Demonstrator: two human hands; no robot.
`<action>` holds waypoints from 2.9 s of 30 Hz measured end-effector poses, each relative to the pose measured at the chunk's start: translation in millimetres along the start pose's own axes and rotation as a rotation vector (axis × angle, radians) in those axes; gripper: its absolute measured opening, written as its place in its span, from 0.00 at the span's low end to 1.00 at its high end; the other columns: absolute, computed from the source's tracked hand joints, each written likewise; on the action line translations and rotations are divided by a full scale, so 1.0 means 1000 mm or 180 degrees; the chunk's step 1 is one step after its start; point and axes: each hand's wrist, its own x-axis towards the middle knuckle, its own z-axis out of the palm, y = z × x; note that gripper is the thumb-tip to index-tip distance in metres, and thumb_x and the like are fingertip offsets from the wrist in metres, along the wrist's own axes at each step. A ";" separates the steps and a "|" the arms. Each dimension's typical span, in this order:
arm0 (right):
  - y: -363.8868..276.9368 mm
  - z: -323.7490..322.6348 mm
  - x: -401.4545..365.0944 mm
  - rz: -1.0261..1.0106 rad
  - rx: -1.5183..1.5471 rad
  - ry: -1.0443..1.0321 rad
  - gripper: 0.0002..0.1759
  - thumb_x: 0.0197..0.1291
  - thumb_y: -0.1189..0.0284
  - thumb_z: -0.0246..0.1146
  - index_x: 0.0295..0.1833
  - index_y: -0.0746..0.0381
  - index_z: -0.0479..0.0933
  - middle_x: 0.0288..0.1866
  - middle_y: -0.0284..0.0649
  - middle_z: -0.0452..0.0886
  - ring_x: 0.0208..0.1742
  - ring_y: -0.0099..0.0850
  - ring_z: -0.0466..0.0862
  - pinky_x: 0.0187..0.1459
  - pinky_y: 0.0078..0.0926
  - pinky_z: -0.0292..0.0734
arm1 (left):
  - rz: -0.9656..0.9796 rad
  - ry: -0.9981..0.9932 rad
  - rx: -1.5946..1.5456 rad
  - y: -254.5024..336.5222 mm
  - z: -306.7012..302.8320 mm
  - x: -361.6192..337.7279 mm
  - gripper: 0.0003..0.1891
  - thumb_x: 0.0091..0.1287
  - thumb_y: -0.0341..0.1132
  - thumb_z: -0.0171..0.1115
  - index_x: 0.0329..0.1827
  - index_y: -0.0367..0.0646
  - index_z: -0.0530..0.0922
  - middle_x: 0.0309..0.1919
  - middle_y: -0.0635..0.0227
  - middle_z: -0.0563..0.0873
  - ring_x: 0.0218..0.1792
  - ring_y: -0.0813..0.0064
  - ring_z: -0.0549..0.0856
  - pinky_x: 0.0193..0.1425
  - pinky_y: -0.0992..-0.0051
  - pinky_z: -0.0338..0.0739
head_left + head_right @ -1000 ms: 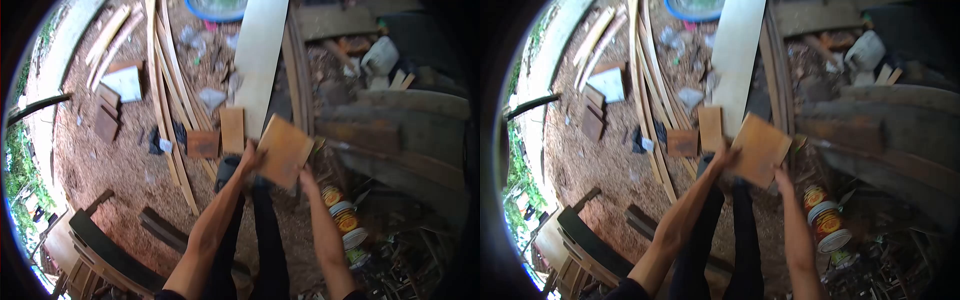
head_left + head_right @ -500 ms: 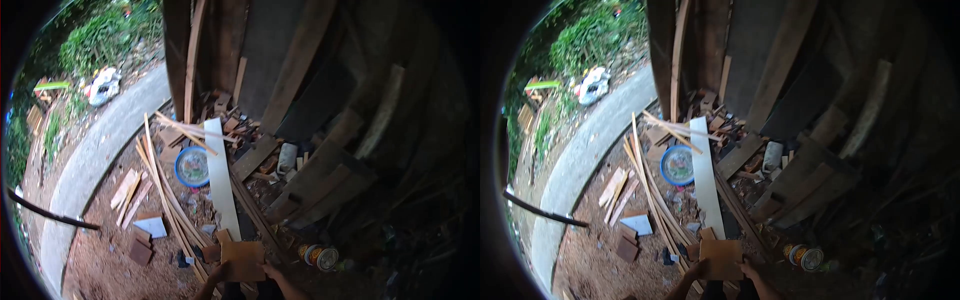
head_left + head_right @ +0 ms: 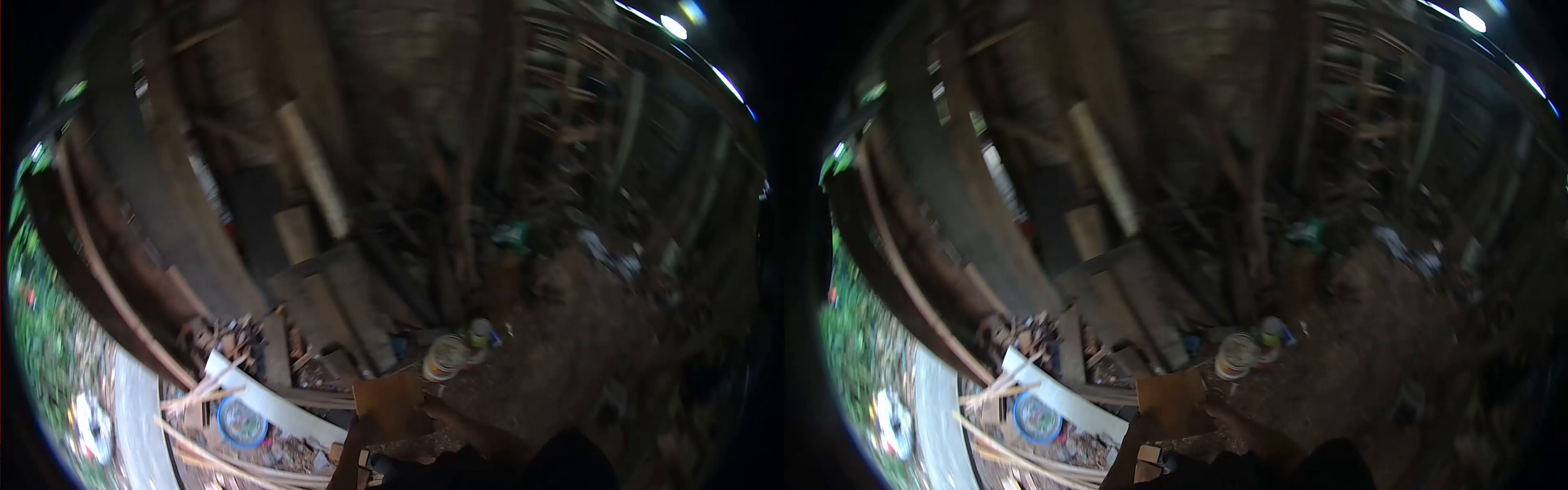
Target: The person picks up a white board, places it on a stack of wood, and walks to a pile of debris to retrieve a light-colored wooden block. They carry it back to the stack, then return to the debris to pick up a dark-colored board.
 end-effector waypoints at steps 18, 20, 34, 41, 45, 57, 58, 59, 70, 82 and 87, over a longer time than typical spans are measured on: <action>0.153 -0.452 -0.216 0.0609 0.1531 0.2506 0.23 0.52 0.63 0.58 0.52 0.64 0.68 0.34 0.39 0.77 0.24 0.25 0.74 0.15 0.23 0.65 | -0.0686 -0.1624 0.2260 -0.158 0.598 0.137 0.21 0.59 0.39 0.57 0.51 0.34 0.66 0.42 0.64 0.76 0.40 0.73 0.76 0.42 0.71 0.74; 0.153 -0.472 -0.231 0.0686 0.1962 0.2616 0.24 0.51 0.62 0.58 0.52 0.63 0.68 0.30 0.37 0.76 0.17 0.23 0.70 0.09 0.22 0.57 | -0.0879 -0.1911 0.2111 -0.180 0.628 0.157 0.21 0.59 0.37 0.57 0.51 0.34 0.65 0.40 0.64 0.76 0.39 0.73 0.76 0.41 0.72 0.74; 0.200 -0.686 -0.169 0.1070 0.2980 0.3256 0.12 0.55 0.69 0.54 0.45 0.62 0.71 0.28 0.32 0.75 0.23 0.20 0.69 0.22 0.18 0.61 | -0.2067 -0.2523 0.2107 -0.298 0.838 0.332 0.17 0.62 0.36 0.52 0.49 0.34 0.66 0.43 0.58 0.76 0.43 0.66 0.77 0.44 0.65 0.74; 0.180 -0.814 -0.111 0.0535 0.3474 0.3557 0.10 0.54 0.72 0.56 0.41 0.64 0.71 0.26 0.30 0.73 0.23 0.20 0.68 0.24 0.21 0.62 | -0.1736 -0.2341 0.1834 -0.267 0.963 0.388 0.18 0.62 0.34 0.53 0.51 0.34 0.64 0.43 0.57 0.76 0.42 0.67 0.77 0.44 0.67 0.74; 0.180 -0.879 -0.089 0.0776 0.3409 0.3206 0.10 0.54 0.72 0.56 0.42 0.63 0.71 0.26 0.31 0.72 0.23 0.20 0.68 0.24 0.22 0.62 | -0.1554 -0.2405 0.1873 -0.282 1.002 0.436 0.18 0.62 0.33 0.53 0.51 0.34 0.63 0.43 0.58 0.76 0.41 0.67 0.78 0.43 0.68 0.75; 0.271 -1.172 -0.015 0.0648 0.3119 0.2534 0.09 0.56 0.72 0.53 0.42 0.63 0.71 0.27 0.32 0.73 0.24 0.20 0.69 0.24 0.17 0.63 | -0.1041 -0.1759 0.1924 -0.370 1.227 0.564 0.20 0.63 0.33 0.51 0.55 0.32 0.60 0.47 0.56 0.74 0.49 0.66 0.74 0.49 0.66 0.72; 0.271 -1.199 -0.012 0.0537 0.3094 0.2628 0.09 0.56 0.72 0.53 0.42 0.64 0.71 0.28 0.33 0.74 0.24 0.20 0.69 0.23 0.18 0.64 | -0.1334 -0.1980 0.1717 -0.371 1.246 0.573 0.24 0.62 0.34 0.52 0.57 0.30 0.58 0.50 0.54 0.72 0.51 0.66 0.72 0.53 0.69 0.69; 0.272 -1.221 -0.010 0.0431 0.3073 0.2722 0.10 0.56 0.72 0.54 0.42 0.64 0.71 0.28 0.33 0.74 0.23 0.20 0.70 0.23 0.18 0.65 | -0.1327 -0.1923 0.1672 -0.374 1.264 0.579 0.24 0.62 0.34 0.52 0.57 0.30 0.58 0.50 0.54 0.72 0.51 0.66 0.72 0.53 0.69 0.69; 0.314 -1.392 0.025 0.0728 0.3071 0.2548 0.13 0.56 0.71 0.54 0.47 0.63 0.69 0.32 0.35 0.76 0.28 0.22 0.73 0.28 0.22 0.67 | -0.1191 -0.1668 0.2025 -0.400 1.428 0.640 0.33 0.61 0.34 0.54 0.60 0.25 0.46 0.55 0.47 0.66 0.55 0.63 0.69 0.55 0.69 0.67; 0.335 -1.582 0.096 0.0764 0.3017 0.2567 0.15 0.56 0.74 0.51 0.49 0.68 0.66 0.38 0.42 0.76 0.33 0.28 0.78 0.33 0.26 0.73 | -0.1143 -0.1821 0.2012 -0.439 1.583 0.775 0.27 0.60 0.39 0.56 0.55 0.28 0.60 0.49 0.53 0.73 0.48 0.67 0.75 0.51 0.71 0.69; 0.316 -1.633 0.129 0.0626 0.3181 0.2554 0.12 0.55 0.73 0.54 0.45 0.64 0.70 0.33 0.35 0.76 0.30 0.24 0.74 0.30 0.21 0.68 | -0.0975 -0.1612 0.2357 -0.431 1.618 0.808 0.27 0.60 0.40 0.55 0.56 0.30 0.60 0.49 0.53 0.73 0.48 0.67 0.75 0.51 0.71 0.70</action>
